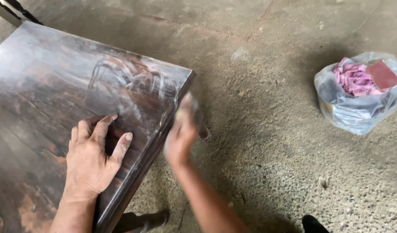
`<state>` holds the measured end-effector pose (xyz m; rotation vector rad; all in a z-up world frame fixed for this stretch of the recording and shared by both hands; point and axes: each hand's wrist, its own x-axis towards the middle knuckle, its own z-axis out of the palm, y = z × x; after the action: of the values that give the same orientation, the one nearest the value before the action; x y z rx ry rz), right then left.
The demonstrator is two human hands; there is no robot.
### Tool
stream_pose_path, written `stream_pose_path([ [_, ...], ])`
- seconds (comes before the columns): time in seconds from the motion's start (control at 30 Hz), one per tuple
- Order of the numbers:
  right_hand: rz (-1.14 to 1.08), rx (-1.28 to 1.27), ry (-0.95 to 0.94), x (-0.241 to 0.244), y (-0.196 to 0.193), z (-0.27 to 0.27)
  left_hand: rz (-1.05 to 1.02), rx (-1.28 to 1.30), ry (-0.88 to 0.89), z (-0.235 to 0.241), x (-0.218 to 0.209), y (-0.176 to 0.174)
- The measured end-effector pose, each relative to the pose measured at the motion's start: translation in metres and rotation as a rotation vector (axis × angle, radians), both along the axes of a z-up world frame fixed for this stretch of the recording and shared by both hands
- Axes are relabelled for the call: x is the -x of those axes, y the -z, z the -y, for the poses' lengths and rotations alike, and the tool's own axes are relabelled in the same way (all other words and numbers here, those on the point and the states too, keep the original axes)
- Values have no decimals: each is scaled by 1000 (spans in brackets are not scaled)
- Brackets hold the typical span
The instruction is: The person sands the surface and legs of a dark wooden table using a sanding block. They move around the table to reach different sides and legs, applying pressure to smooth the wood grain.
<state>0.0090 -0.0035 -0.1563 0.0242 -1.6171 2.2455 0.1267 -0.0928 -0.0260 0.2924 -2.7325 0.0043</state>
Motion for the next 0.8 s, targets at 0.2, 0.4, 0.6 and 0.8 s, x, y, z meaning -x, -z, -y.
stream_pose_path([
  [0.2, -418, -112, 148, -19, 56, 25, -72, -32, 68, 7, -7, 6],
  [0.4, -318, -100, 64, 1, 49, -27, -97, 111, 124, 25, -10, 20],
  [0.6, 332, -932, -666, 62, 177, -155, -152, -449, 203, 106, -11, 103],
  [0.8, 73, -855, 17, 276, 324, -387, -155, -497, 209, 100, 39, 135],
])
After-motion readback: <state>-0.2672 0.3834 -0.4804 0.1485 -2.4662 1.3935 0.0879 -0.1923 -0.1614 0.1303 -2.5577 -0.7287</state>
